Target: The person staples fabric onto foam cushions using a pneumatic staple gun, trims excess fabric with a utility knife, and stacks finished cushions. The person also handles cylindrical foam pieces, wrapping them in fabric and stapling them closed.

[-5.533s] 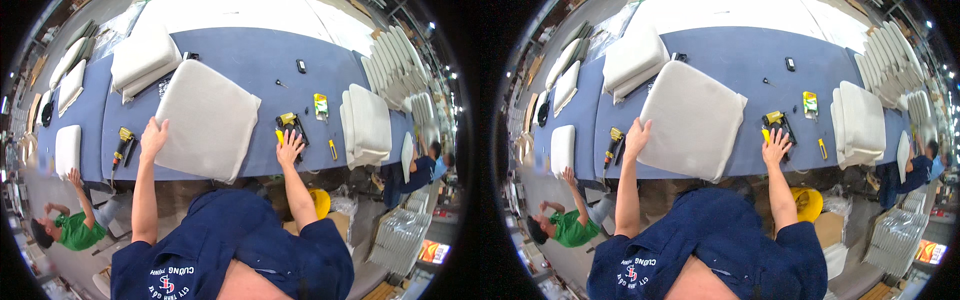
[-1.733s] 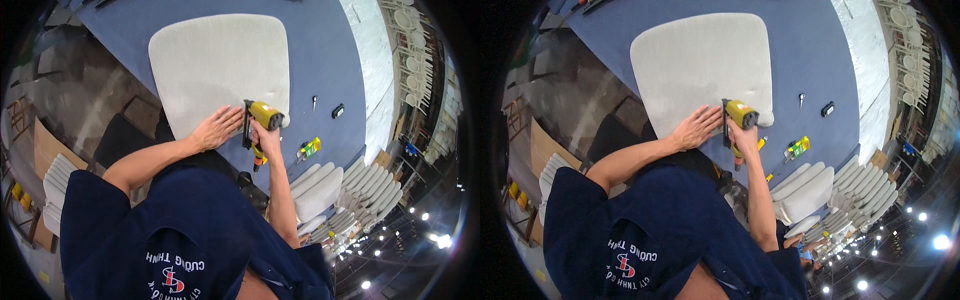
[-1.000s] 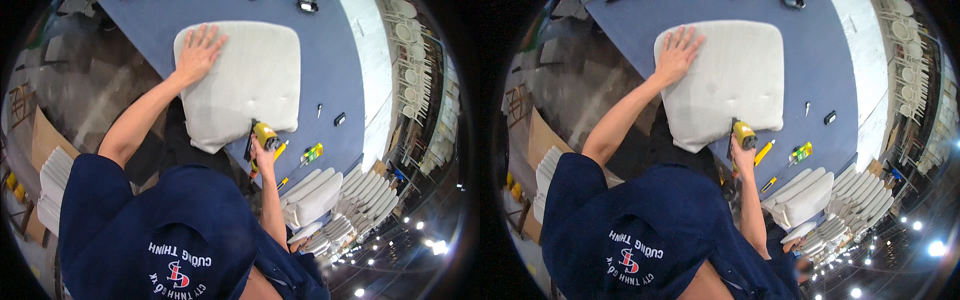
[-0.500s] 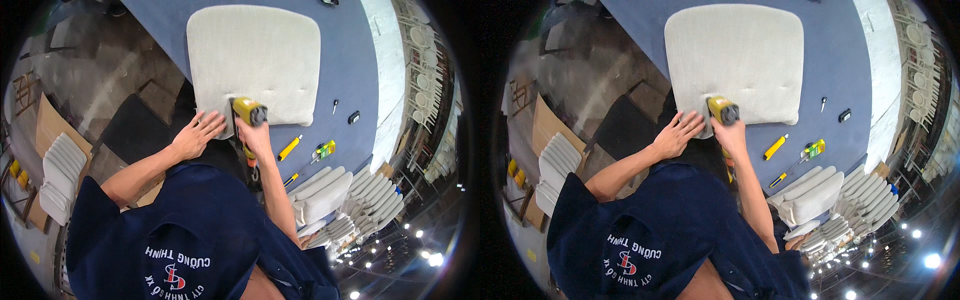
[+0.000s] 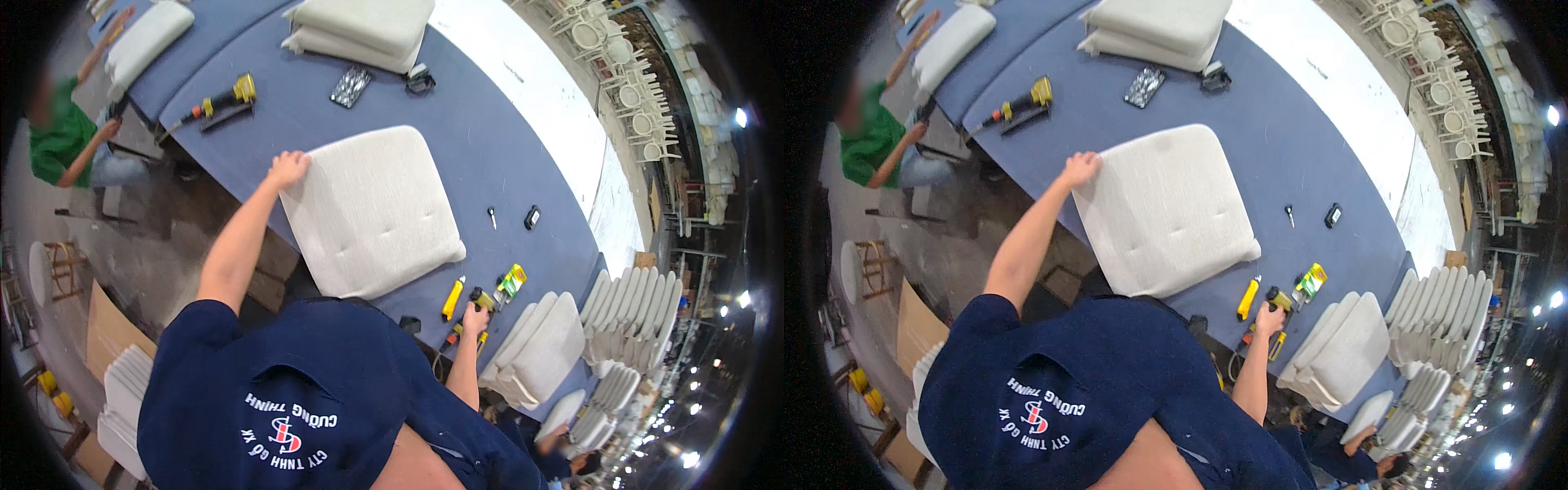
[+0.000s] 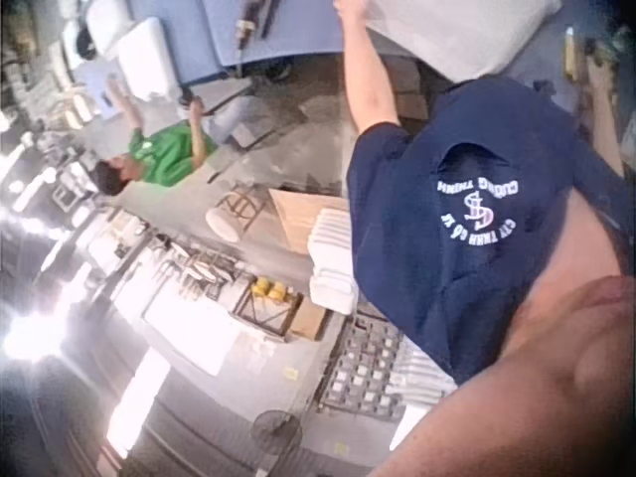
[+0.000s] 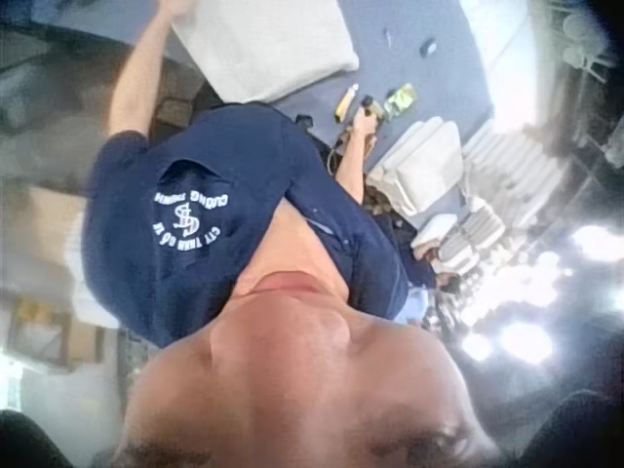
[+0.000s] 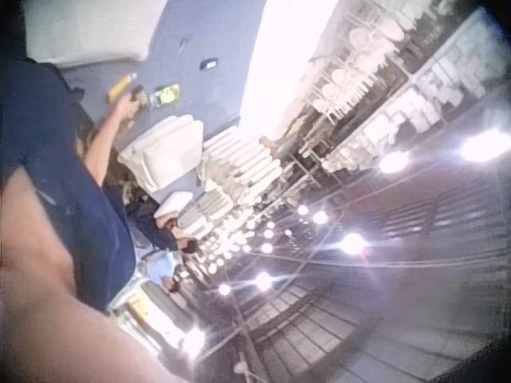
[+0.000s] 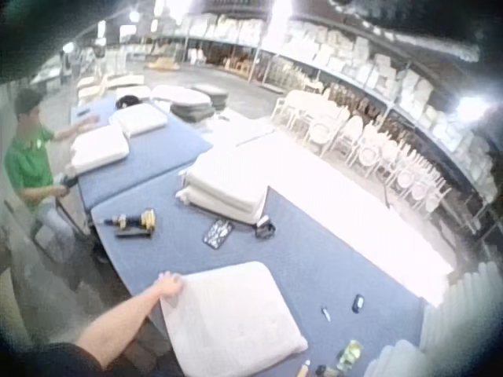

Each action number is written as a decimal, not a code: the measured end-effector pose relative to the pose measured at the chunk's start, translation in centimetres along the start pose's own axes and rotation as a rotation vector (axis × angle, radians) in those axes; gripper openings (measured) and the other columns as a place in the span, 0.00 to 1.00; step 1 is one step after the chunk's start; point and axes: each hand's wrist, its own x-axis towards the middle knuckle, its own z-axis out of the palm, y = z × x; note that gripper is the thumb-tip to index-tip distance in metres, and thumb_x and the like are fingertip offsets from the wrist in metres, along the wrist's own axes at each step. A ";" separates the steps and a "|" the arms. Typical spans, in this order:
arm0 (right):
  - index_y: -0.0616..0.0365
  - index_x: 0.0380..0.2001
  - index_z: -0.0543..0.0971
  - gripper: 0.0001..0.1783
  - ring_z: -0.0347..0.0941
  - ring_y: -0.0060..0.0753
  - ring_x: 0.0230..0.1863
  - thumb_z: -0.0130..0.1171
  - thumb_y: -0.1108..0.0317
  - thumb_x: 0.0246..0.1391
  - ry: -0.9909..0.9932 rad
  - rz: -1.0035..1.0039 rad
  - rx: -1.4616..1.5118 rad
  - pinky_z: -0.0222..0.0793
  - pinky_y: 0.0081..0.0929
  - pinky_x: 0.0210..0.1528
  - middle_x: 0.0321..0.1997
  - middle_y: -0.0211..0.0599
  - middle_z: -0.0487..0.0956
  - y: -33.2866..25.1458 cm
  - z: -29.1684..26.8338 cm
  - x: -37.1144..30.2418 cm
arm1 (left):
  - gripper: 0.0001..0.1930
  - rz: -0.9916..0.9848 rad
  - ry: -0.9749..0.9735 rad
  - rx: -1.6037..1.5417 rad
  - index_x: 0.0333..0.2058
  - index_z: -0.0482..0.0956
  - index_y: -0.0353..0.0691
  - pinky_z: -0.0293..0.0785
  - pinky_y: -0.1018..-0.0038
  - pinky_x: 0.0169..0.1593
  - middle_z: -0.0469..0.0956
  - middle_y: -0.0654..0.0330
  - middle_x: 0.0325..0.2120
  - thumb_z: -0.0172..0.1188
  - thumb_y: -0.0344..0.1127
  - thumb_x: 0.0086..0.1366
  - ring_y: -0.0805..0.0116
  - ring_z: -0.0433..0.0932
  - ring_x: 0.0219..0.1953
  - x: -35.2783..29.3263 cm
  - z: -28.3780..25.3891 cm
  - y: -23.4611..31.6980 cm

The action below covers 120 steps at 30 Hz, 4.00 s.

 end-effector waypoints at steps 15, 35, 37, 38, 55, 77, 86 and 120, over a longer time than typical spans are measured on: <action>0.54 0.80 0.55 0.51 0.57 0.48 0.80 0.41 0.26 0.69 -0.840 0.103 1.121 0.56 0.51 0.77 0.82 0.44 0.58 -27.1 -8.4 -11.7 | 0.38 0.856 0.122 -0.681 0.69 0.73 0.40 0.62 0.51 0.69 0.66 0.42 0.67 0.63 0.57 0.65 0.47 0.66 0.70 -35.7 -18.5 22.1; 0.61 0.80 0.50 0.38 0.45 0.40 0.84 0.36 0.49 0.80 -0.820 -0.793 1.405 0.41 0.36 0.82 0.85 0.43 0.52 -22.9 -18.9 -17.2 | 0.25 1.112 0.274 -0.498 0.71 0.71 0.44 0.38 0.53 0.80 0.58 0.53 0.77 0.39 0.42 0.82 0.46 0.42 0.82 -14.6 -11.4 35.6; 0.62 0.80 0.50 0.38 0.43 0.40 0.85 0.37 0.49 0.80 -0.781 -0.813 1.336 0.39 0.36 0.83 0.85 0.43 0.51 -21.9 -18.9 -17.1 | 0.26 1.089 0.218 -0.496 0.70 0.72 0.43 0.37 0.55 0.81 0.61 0.54 0.76 0.37 0.45 0.84 0.49 0.41 0.82 -11.2 -12.8 36.9; 0.62 0.80 0.50 0.38 0.42 0.41 0.85 0.38 0.48 0.79 -0.778 -0.809 1.326 0.38 0.36 0.83 0.85 0.44 0.50 -21.6 -19.0 -17.2 | 0.25 1.089 0.302 -0.392 0.68 0.73 0.43 0.40 0.55 0.80 0.64 0.54 0.74 0.38 0.44 0.83 0.48 0.46 0.80 -9.9 -13.5 37.7; 0.59 0.81 0.47 0.62 0.41 0.43 0.85 0.55 0.26 0.62 -0.687 -0.462 1.467 0.37 0.44 0.82 0.85 0.50 0.50 -18.3 -20.2 -24.1 | 0.30 1.021 -0.355 -0.596 0.34 0.83 0.39 0.72 0.69 0.34 0.78 0.63 0.25 0.40 0.56 0.80 0.71 0.74 0.28 3.0 -13.6 43.5; 0.57 0.66 0.75 0.37 0.71 0.39 0.69 0.57 0.39 0.68 -0.329 0.111 1.540 0.66 0.37 0.71 0.66 0.38 0.78 -9.1 -5.0 -15.9 | 0.47 0.428 -0.666 -0.831 0.77 0.53 0.37 0.49 0.62 0.78 0.58 0.51 0.75 0.35 0.73 0.77 0.57 0.55 0.77 -3.2 -11.5 27.0; 0.58 0.68 0.73 0.32 0.80 0.40 0.61 0.57 0.46 0.72 -1.008 0.318 1.385 0.76 0.43 0.64 0.63 0.40 0.81 -6.7 -6.0 -16.2 | 0.34 -0.042 -0.718 -0.867 0.70 0.67 0.48 0.79 0.64 0.57 0.78 0.59 0.58 0.63 0.53 0.71 0.64 0.80 0.57 -15.0 -6.3 6.8; 0.61 0.28 0.73 0.26 0.65 0.25 0.30 0.56 0.49 0.73 -0.806 0.133 0.704 0.65 0.29 0.38 0.25 0.26 0.71 -4.6 -5.2 -39.7 | 0.29 -0.105 -0.780 -0.140 0.36 0.79 0.28 0.75 0.62 0.46 0.80 0.54 0.27 0.48 0.54 0.80 0.62 0.78 0.34 -36.3 -6.8 0.9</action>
